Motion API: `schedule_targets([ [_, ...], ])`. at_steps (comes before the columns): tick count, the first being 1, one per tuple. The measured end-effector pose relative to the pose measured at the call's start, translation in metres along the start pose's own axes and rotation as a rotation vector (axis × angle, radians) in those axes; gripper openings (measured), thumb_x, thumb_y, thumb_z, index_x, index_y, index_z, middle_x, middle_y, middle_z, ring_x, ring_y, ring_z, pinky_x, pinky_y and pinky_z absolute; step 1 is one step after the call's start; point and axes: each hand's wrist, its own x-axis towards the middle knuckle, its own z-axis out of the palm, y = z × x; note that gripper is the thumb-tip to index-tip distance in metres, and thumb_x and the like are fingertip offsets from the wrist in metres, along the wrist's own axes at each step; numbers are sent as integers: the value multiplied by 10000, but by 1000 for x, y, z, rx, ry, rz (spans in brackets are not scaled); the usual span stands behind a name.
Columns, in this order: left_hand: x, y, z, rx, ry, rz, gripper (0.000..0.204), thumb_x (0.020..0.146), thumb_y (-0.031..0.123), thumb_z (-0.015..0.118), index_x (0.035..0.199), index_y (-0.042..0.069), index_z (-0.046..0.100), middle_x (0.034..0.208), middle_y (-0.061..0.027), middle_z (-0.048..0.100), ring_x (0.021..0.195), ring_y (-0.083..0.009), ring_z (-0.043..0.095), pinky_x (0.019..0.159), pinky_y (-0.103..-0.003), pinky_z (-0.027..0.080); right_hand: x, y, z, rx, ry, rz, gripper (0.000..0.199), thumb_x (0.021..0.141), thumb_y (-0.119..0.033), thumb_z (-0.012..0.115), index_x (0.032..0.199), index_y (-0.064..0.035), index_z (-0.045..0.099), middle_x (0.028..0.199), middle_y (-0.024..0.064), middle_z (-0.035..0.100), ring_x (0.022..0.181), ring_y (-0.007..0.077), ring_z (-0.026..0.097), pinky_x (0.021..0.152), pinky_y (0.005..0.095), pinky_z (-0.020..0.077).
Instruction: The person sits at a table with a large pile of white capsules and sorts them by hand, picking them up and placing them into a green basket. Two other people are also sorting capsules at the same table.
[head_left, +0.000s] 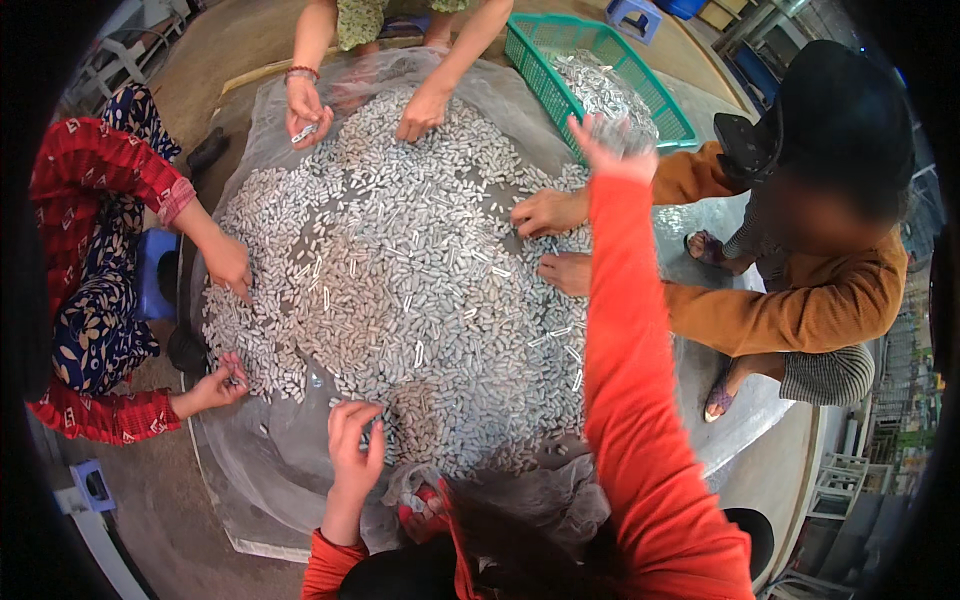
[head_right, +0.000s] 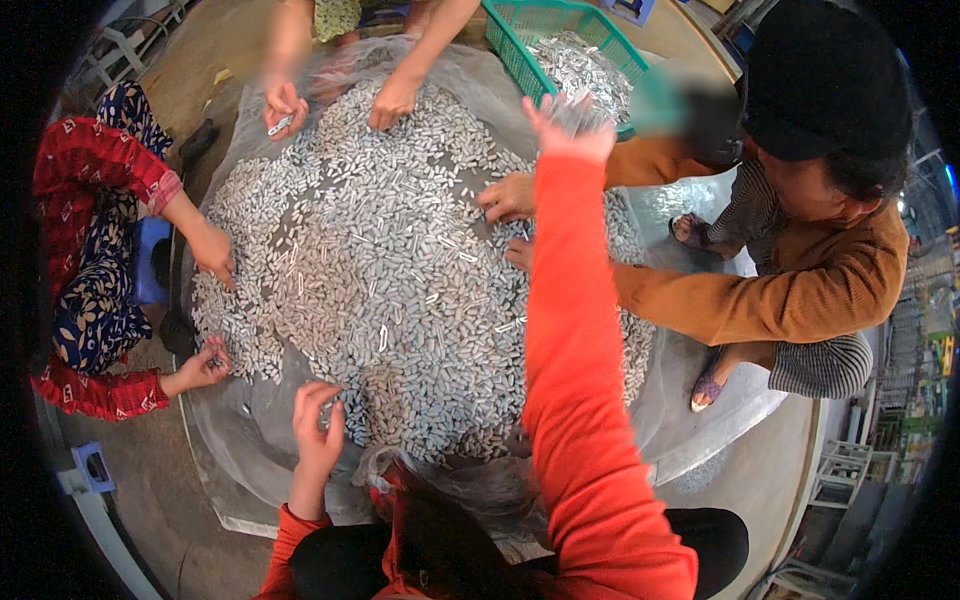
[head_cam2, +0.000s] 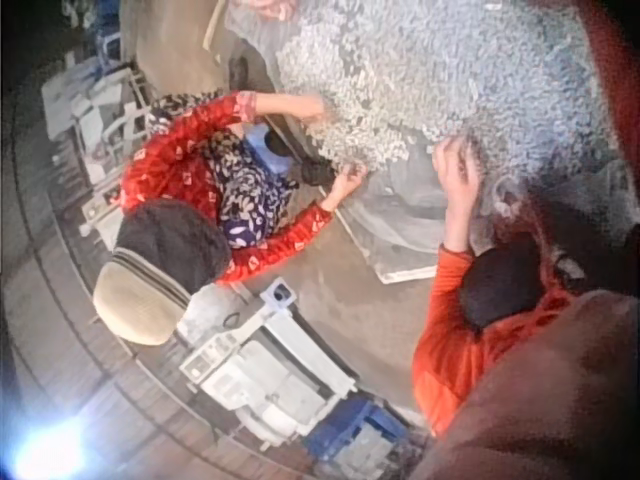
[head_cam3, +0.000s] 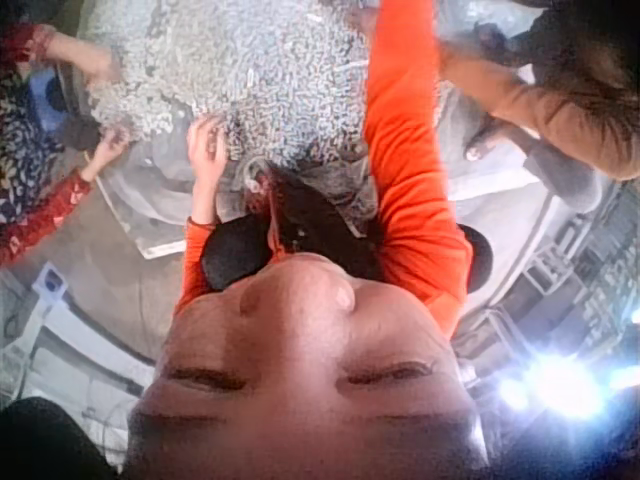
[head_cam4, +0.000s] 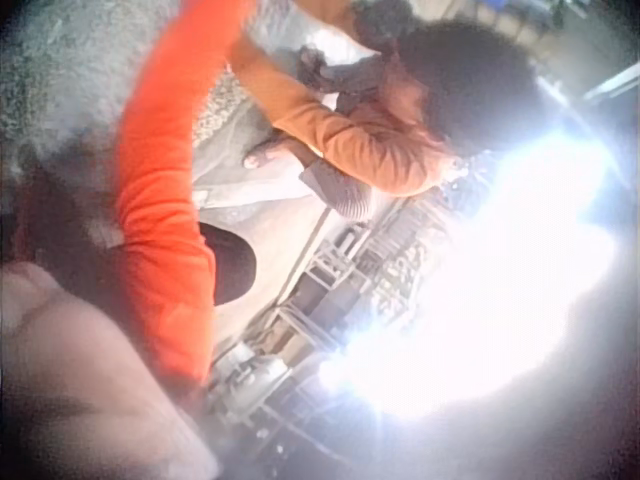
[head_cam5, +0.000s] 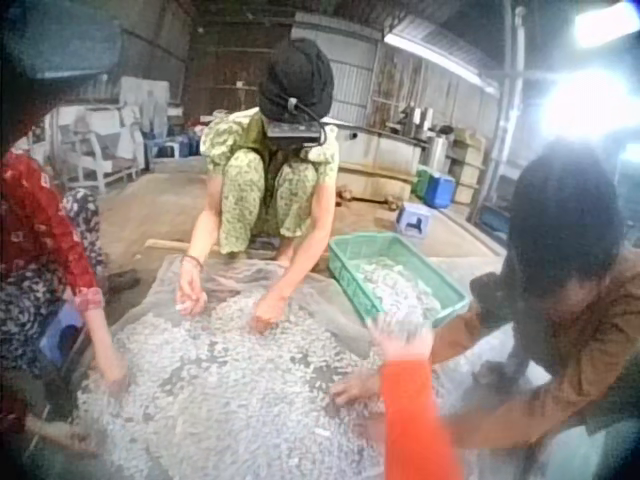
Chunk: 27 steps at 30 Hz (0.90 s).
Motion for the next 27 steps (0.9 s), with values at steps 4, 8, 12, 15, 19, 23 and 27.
schedule_targets([
  [4, -12, -2, 1, -28, -76, -119, 208, 766, 24, 593, 971, 54, 602, 956, -121, 575, 910, -306, 544, 853, -396, 411, 18, -27, 28, -440, 132, -194, 752, 879, -605, 309, 1455, -202, 42, 1509, 99, 24, 1366, 355, 129, 1023, 649, 132],
  [8, -16, -6, 8, 42, -393, -7, 214, 773, 89, 619, 986, 71, 605, 949, -127, 566, 914, -313, 545, 814, -395, 426, -53, 8, -20, -894, -94, -271, 659, 900, -415, 487, 1399, -58, 245, 1419, 120, 290, 1283, 281, 324, 1007, 474, 299],
  [12, -18, -19, 9, 48, -569, -75, 262, 770, 132, 637, 1022, 72, 593, 942, -134, 551, 922, -333, 536, 802, -396, 437, -134, 21, -122, -1310, -271, 55, 346, 894, -178, 555, 1200, -20, 523, 1171, 73, 540, 1031, 152, 525, 814, 263, 444],
  [15, -10, -39, -14, 124, -309, -251, 447, 724, 83, 680, 1148, 58, 538, 1058, -148, 541, 1009, -339, 526, 877, -390, 433, -178, 12, -182, -1637, -490, 125, 344, 854, -82, 594, 1187, -17, 534, 1121, 69, 536, 991, 126, 523, 779, 240, 456],
  [19, -9, -92, -13, 204, -205, -472, 847, 604, 93, 781, 1329, 65, 343, 1230, -196, 404, 1093, -371, 475, 911, -397, 423, -195, -4, -194, -1984, -668, -235, 390, 805, -32, 637, 1179, -11, 532, 1058, 59, 538, 955, 126, 515, 782, 240, 455],
  [23, 4, -91, 16, 280, -248, -453, 1080, 527, 151, 837, 1391, 50, 196, 1244, -220, 354, 1124, -401, 435, 931, -400, 414, -201, -5, -218, -1815, -399, -36, 452, 775, -28, 662, 1197, 7, 505, 1083, 121, 518, 939, 176, 517, 778, 249, 460],
  [27, 7, -67, 27, 258, -367, -439, 1102, 511, 150, 840, 1387, 35, 181, 1264, -226, 315, 1165, -408, 402, 944, -403, 412, -228, 8, -228, -2178, -690, -306, 696, 737, -241, 735, 1294, 14, 405, 1220, 257, 460, 1092, 365, 475, 917, 409, 409],
])
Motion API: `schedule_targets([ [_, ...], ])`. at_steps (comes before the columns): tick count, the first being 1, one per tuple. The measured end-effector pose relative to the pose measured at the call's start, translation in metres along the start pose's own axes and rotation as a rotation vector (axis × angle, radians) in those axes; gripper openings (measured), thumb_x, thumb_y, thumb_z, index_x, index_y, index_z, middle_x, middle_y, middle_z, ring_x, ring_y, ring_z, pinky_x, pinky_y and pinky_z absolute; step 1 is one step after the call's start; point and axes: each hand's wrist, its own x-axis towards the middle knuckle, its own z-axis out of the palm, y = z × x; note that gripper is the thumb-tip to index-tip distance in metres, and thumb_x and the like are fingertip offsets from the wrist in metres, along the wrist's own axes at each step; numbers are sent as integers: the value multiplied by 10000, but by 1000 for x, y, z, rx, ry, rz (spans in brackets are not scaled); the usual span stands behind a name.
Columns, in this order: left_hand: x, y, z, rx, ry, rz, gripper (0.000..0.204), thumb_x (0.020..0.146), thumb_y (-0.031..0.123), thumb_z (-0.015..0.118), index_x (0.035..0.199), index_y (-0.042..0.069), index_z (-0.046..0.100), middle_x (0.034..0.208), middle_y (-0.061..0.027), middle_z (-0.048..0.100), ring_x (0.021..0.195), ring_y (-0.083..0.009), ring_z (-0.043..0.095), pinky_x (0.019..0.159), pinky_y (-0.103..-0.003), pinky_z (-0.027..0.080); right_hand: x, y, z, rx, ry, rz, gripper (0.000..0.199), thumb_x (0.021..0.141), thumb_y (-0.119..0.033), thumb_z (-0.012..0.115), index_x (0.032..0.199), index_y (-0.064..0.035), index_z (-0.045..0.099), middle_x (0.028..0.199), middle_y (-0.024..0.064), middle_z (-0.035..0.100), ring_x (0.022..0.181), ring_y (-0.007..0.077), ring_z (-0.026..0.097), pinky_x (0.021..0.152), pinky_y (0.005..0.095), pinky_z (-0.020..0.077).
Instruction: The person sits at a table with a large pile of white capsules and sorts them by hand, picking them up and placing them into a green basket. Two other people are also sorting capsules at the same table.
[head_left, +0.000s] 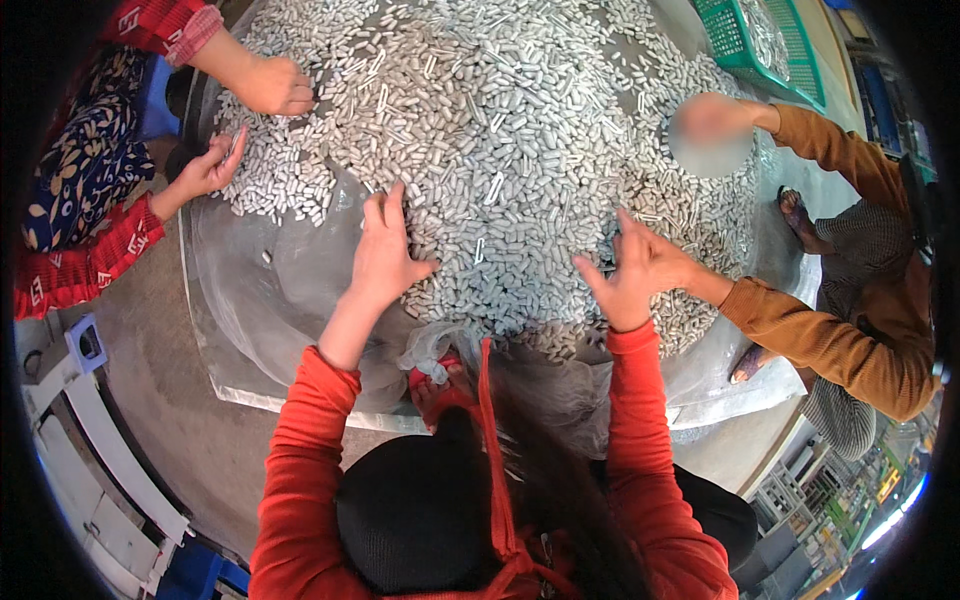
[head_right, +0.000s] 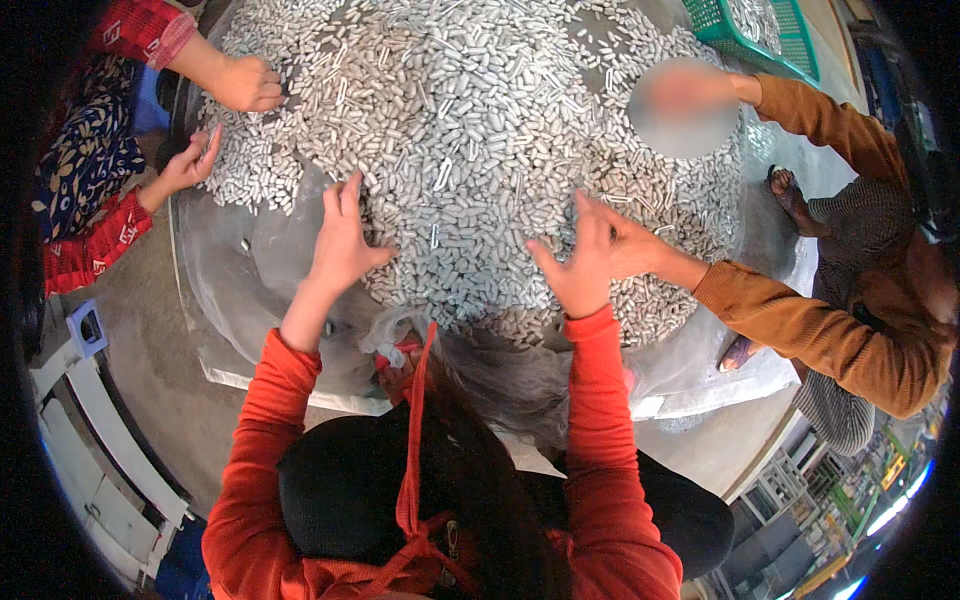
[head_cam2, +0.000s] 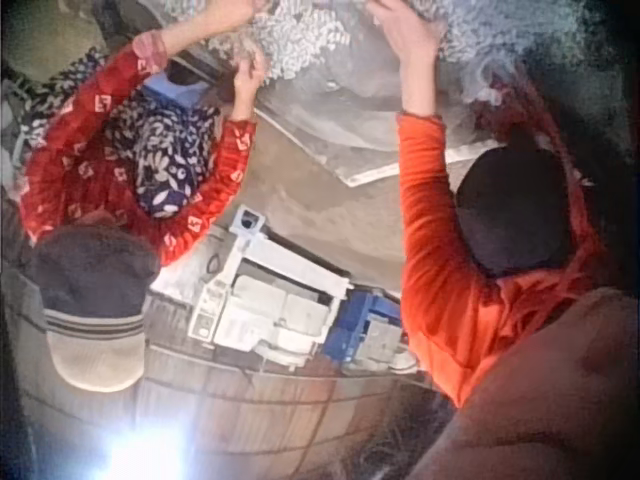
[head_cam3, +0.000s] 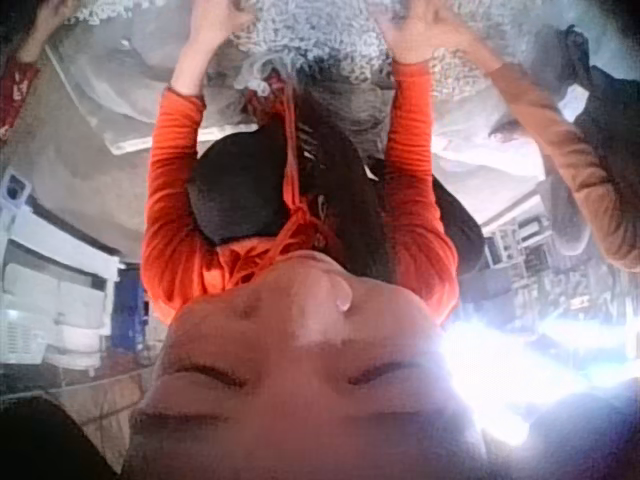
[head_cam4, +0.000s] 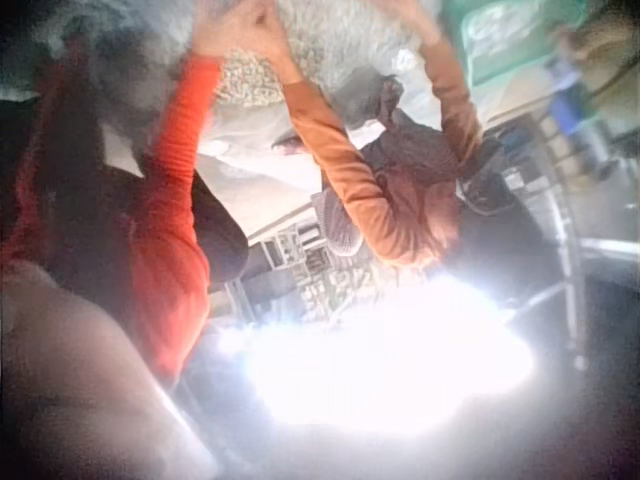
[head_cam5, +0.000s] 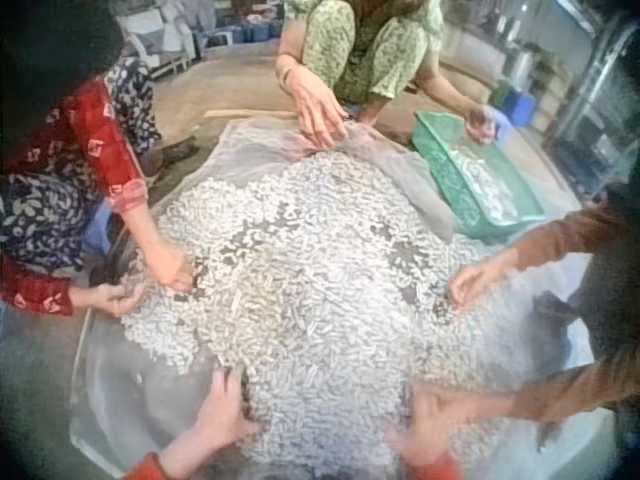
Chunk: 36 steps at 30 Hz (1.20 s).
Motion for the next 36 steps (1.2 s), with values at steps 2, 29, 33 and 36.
schedule_targets([
  [2, -6, -1, 7, 28, -19, 8, 1087, 510, 138, 839, 1375, 30, 189, 1267, -240, 303, 1123, -423, 439, 911, -418, 440, 11, -14, 3, -95, -29, 3, 784, 707, -319, 747, 1312, 17, 379, 1254, 293, 420, 1124, 422, 442, 957, 443, 369],
  [29, 1, 42, 22, -1205, -388, -111, 993, 605, -99, 735, 1402, 14, 155, 1254, -91, 454, 1123, -154, 457, 956, -285, 378, -3, -56, 67, 1552, 66, 905, 629, 844, -233, 566, 1391, -78, 296, 1320, 67, 428, 1199, 184, 417, 980, 330, 334],
  [33, 21, 54, -11, -1126, -331, 55, 959, 618, -85, 738, 1397, 33, 190, 1257, -72, 460, 1126, -142, 462, 954, -290, 386, 31, -80, 44, 1548, -49, 569, 688, 793, -125, 614, 1403, -118, 297, 1304, 77, 453, 1183, 200, 443, 977, 334, 343],
  [36, 29, 66, -22, -929, -168, 256, 951, 628, -70, 733, 1399, 14, 184, 1289, -72, 438, 1143, -142, 448, 959, -293, 382, 60, -86, 22, 1046, -108, 33, 593, 737, -77, 666, 1293, -133, 468, 1293, 140, 473, 1157, 280, 480, 975, 357, 369],
])
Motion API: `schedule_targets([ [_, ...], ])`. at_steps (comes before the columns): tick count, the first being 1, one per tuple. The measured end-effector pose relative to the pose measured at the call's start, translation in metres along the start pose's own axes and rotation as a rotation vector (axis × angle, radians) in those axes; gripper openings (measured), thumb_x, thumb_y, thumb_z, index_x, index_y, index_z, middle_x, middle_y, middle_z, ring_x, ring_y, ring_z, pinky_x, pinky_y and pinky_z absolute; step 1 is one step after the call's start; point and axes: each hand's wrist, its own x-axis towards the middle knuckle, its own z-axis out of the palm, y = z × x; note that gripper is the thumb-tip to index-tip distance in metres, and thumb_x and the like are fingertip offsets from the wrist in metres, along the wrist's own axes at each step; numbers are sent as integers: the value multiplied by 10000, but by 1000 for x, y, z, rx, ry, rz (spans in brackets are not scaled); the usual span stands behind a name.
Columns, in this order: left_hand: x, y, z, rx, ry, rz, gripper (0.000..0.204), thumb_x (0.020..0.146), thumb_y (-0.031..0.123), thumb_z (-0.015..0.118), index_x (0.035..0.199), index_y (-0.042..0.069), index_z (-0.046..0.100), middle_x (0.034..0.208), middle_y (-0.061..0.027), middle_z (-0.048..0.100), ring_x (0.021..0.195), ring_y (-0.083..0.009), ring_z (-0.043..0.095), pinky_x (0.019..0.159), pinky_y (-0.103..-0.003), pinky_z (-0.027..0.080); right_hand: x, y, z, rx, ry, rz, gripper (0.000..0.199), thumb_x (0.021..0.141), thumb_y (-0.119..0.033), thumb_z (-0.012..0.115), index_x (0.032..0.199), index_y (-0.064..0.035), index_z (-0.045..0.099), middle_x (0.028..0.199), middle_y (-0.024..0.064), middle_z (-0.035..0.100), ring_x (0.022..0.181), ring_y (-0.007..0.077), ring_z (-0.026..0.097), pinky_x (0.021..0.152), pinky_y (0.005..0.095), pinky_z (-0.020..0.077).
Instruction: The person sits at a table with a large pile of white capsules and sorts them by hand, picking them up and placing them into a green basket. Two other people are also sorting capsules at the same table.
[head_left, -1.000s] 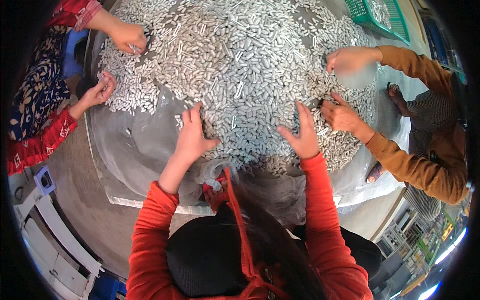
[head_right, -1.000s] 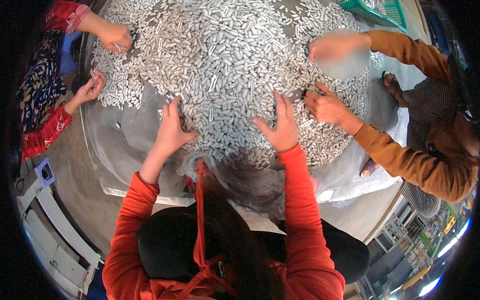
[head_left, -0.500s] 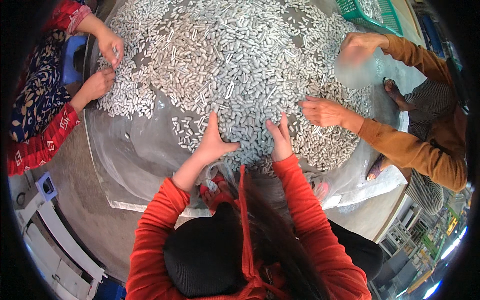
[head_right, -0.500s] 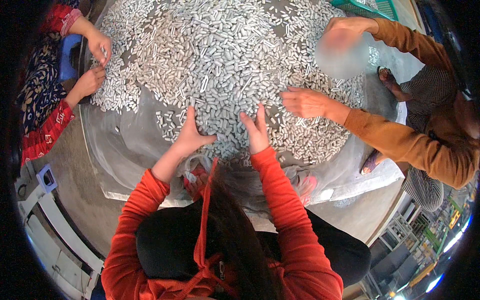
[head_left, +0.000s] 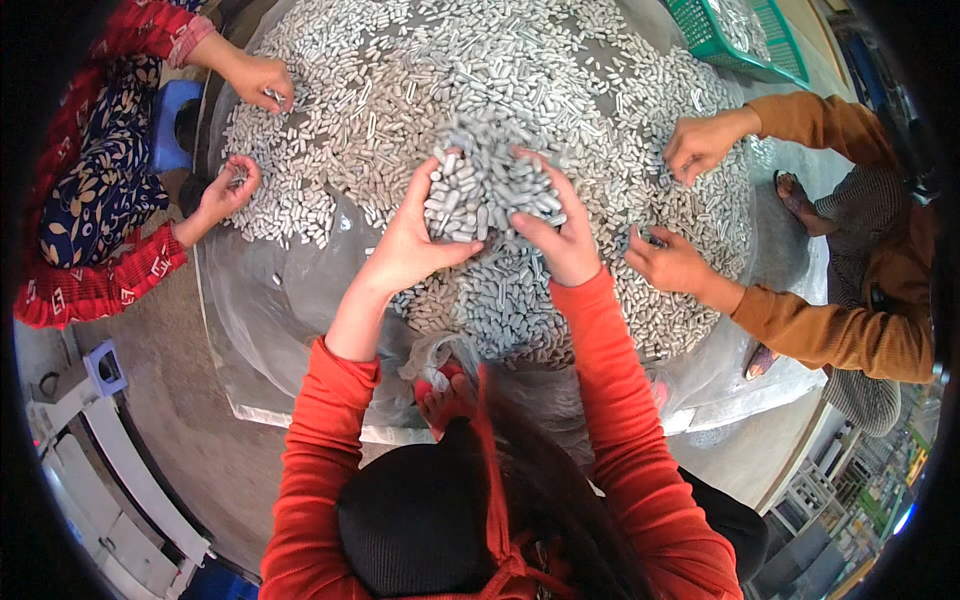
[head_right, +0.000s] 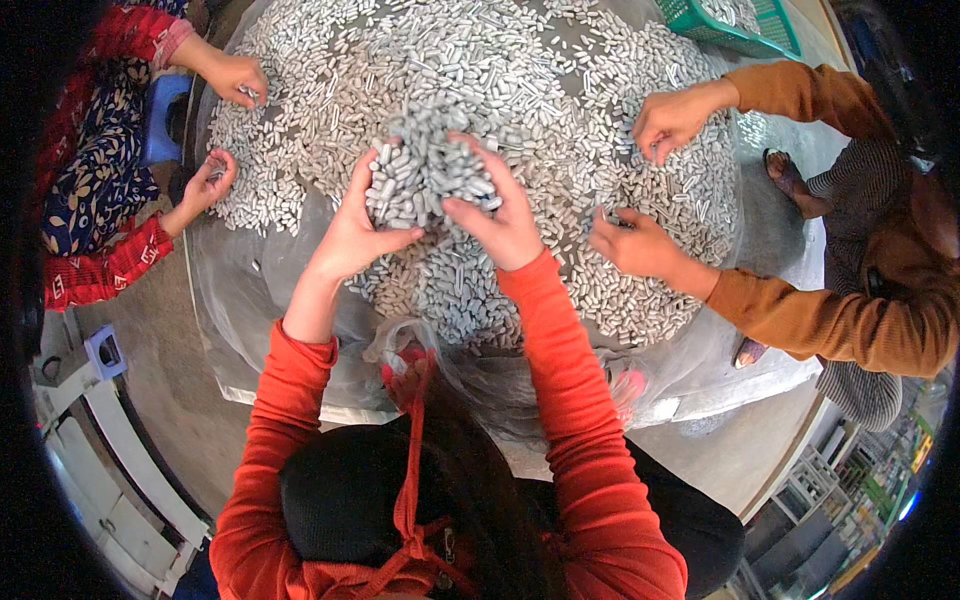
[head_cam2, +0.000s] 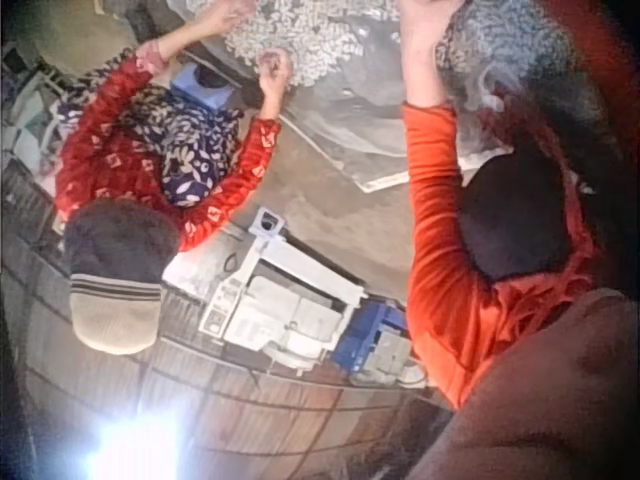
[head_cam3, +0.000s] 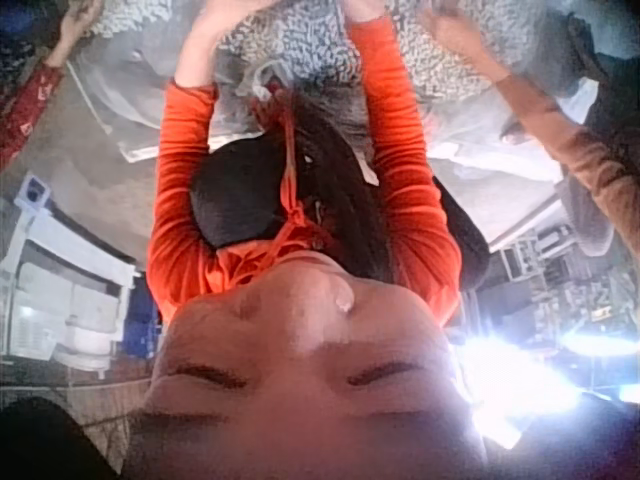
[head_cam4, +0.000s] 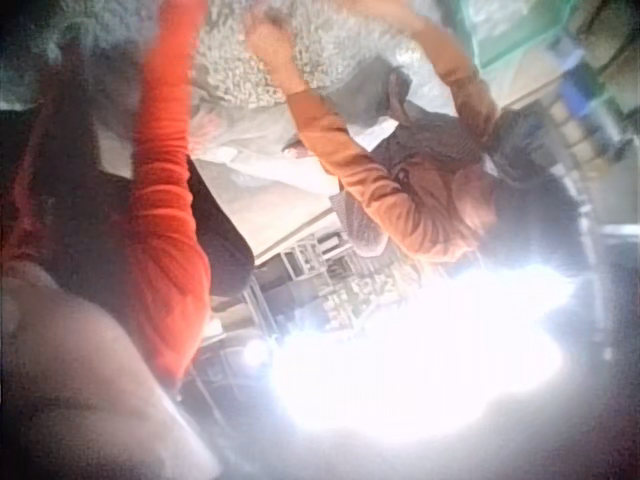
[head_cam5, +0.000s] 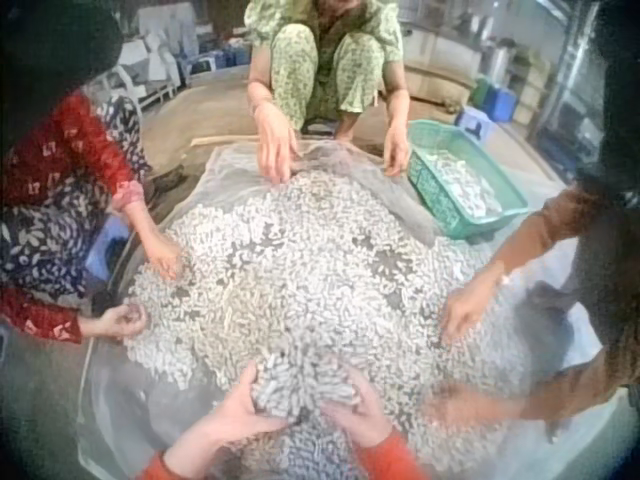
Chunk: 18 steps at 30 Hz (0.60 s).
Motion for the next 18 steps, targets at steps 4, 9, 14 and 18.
schedule_targets([
  [4, -19, 30, -18, 807, -126, 77, 816, 702, 26, 713, 1395, 145, 298, 1385, -149, 361, 1163, -305, 487, 951, -324, 405, -8, -38, -25, -1108, -108, -264, 443, 710, -132, 702, 1141, -146, 604, 1280, 179, 470, 1126, 370, 483, 957, 397, 401],
  [9, -39, 17, -46, 693, 61, -109, 236, 806, 107, 647, 1030, 35, 627, 952, -90, 642, 792, -165, 618, 716, -279, 486, -25, -24, -55, -989, -82, -104, 354, 720, -115, 697, 1067, -108, 630, 1074, 142, 583, 980, 308, 573, 840, 369, 463],
  [14, -19, -4, -42, 630, 240, -87, 174, 787, 144, 661, 913, 26, 639, 788, -103, 646, 705, -196, 619, 637, -314, 473, -1, -18, -36, -809, 43, -72, 195, 733, -75, 673, 927, -61, 650, 856, 112, 602, 750, 270, 585, 688, 334, 474],
  [18, 4, -15, -22, 825, 347, -50, 219, 777, 113, 673, 941, 1, 584, 821, -153, 616, 739, -286, 614, 648, -368, 481, 19, -16, -24, -936, 35, -217, 190, 720, -44, 657, 903, -92, 653, 865, 83, 588, 796, 267, 585, 692, 344, 480],
])
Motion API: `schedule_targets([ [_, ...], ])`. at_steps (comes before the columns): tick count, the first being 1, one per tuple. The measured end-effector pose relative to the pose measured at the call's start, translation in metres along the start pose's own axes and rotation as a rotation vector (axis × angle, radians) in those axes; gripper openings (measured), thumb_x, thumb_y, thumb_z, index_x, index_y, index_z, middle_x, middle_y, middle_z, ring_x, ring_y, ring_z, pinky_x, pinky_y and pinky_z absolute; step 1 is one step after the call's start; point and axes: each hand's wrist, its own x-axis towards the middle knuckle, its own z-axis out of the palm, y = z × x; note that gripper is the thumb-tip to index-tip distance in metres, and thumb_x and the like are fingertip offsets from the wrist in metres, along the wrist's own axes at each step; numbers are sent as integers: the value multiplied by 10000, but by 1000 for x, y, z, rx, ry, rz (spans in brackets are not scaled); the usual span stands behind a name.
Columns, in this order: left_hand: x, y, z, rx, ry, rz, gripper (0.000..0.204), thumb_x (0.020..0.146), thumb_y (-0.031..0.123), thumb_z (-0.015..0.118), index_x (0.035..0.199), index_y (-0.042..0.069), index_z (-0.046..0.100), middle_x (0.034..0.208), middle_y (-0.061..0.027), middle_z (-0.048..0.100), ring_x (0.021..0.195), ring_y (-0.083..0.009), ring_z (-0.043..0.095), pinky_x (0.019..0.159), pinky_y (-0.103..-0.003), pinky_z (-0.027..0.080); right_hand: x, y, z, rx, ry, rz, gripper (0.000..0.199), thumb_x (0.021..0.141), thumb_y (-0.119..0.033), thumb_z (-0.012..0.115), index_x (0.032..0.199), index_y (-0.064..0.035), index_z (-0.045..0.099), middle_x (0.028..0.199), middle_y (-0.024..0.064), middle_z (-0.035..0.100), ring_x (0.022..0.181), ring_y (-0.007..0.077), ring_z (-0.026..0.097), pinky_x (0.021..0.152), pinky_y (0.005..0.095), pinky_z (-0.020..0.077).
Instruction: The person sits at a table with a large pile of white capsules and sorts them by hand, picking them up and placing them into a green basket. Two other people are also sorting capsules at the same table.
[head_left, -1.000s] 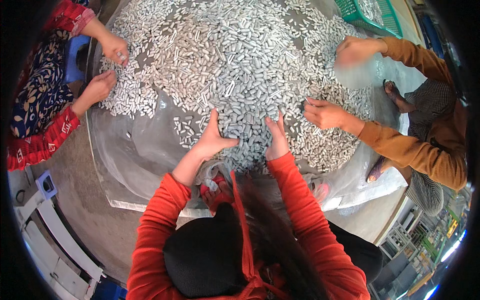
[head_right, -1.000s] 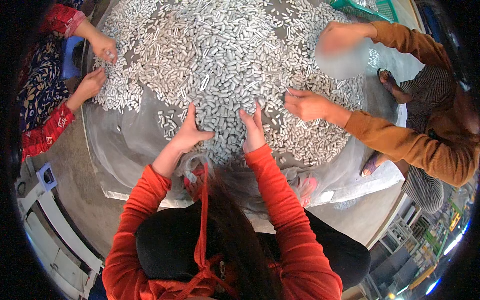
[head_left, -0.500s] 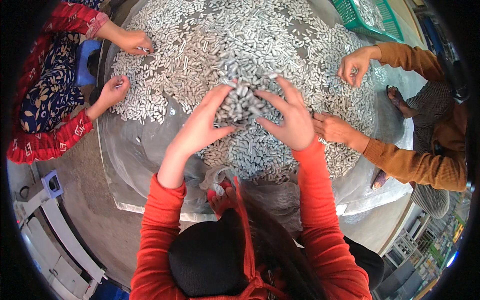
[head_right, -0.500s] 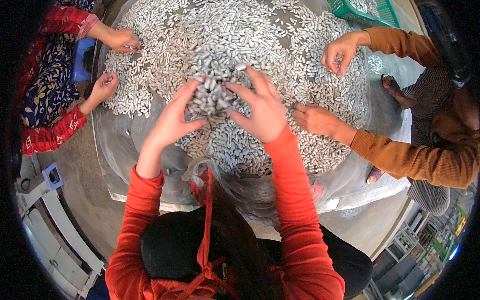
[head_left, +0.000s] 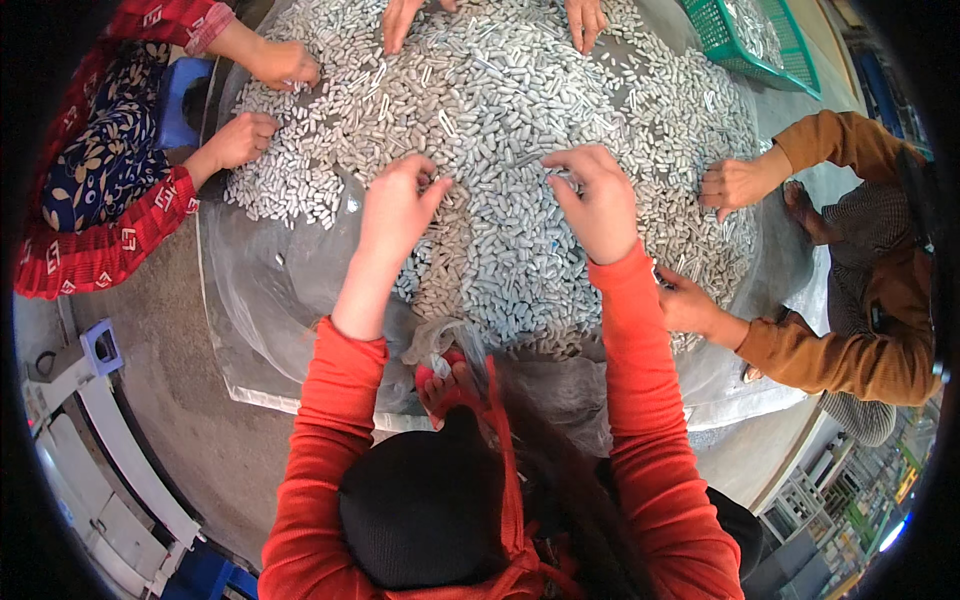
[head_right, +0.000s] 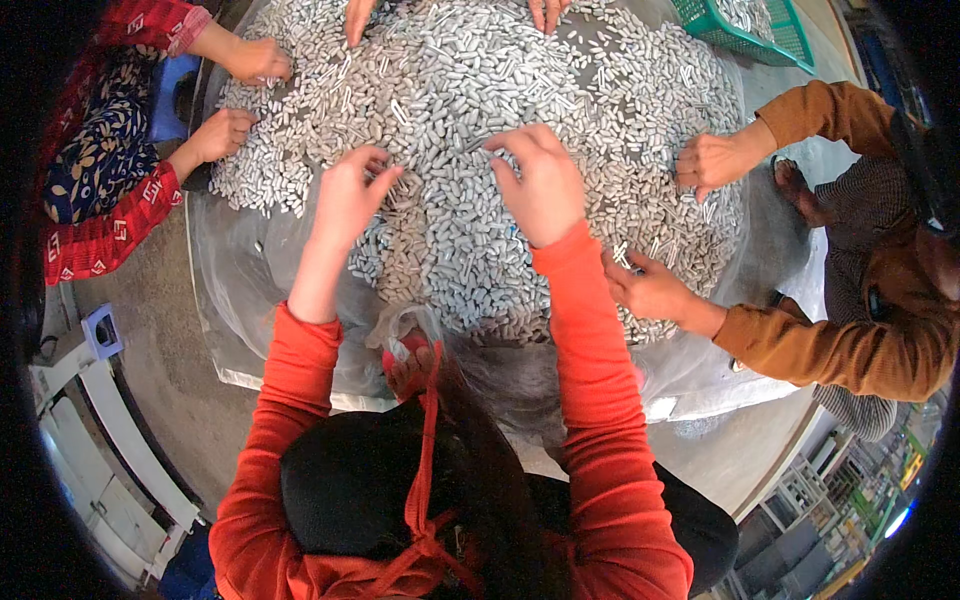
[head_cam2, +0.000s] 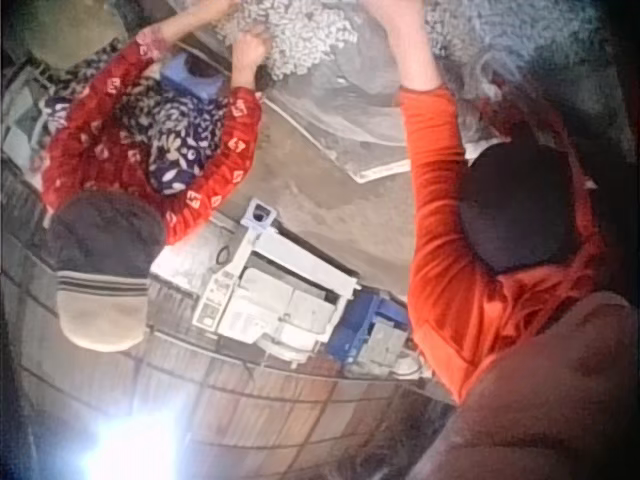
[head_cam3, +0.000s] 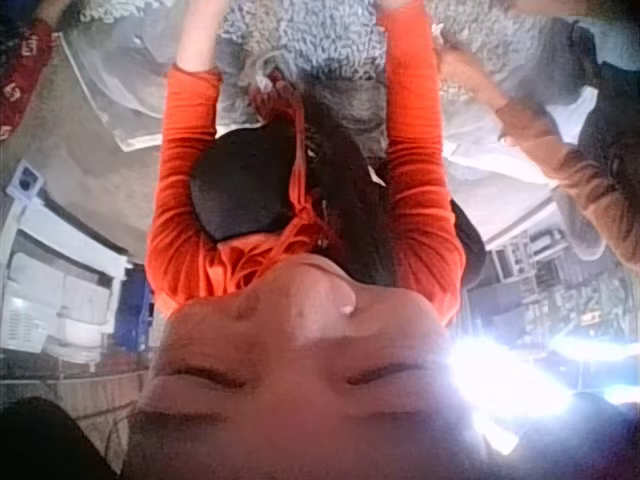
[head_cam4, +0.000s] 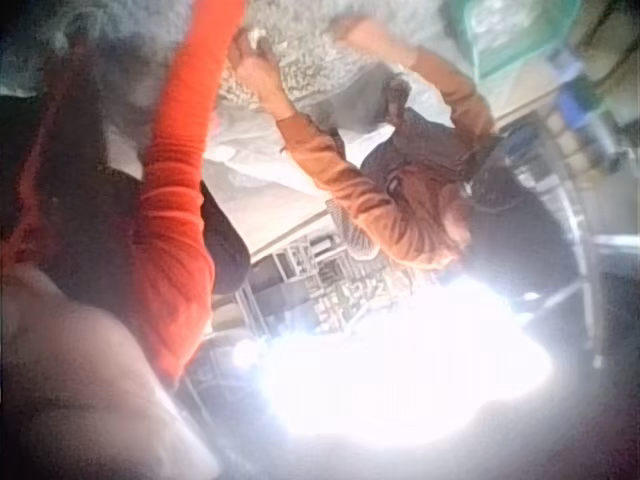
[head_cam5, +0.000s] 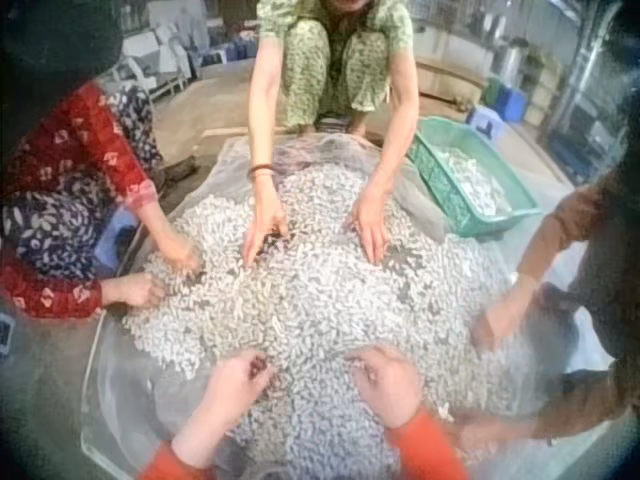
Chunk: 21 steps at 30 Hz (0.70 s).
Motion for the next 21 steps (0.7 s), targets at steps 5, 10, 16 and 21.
schedule_targets([
  [5, -25, -4, 48, -15, 19, 154, 255, 763, 55, 645, 980, -2, 523, 909, -189, 570, 816, -369, 577, 708, -422, 468, 2, 21, 31, -205, 19, -173, 187, 695, -93, 689, 871, -142, 649, 854, 57, 562, 808, 259, 575, 729, 358, 471],
  [10, -67, 6, 56, -210, -212, 249, 330, 763, 7, 617, 1080, 28, 532, 920, -161, 572, 816, -339, 573, 715, -387, 470, -34, 37, 34, -212, 35, -9, 153, 702, -95, 682, 842, -122, 626, 801, 68, 562, 776, 277, 575, 674, 373, 463],
  [16, -73, -27, 6, -293, -55, -3, 103, 825, 40, 543, 911, 34, 599, 875, -146, 579, 814, -301, 575, 733, -356, 456, -54, 37, 17, 130, 41, 128, 127, 701, -33, 710, 763, -50, 601, 825, 60, 595, 704, 179, 555, 634, 300, 453],
  [21, -58, -72, 2, -129, -31, -51, 135, 839, 86, 557, 944, 7, 526, 875, -174, 560, 821, -332, 567, 707, -379, 449, -41, 6, 28, 890, -9, 408, 123, 848, 37, 554, 959, -11, 532, 842, 55, 583, 753, 128, 599, 658, 239, 481],
])
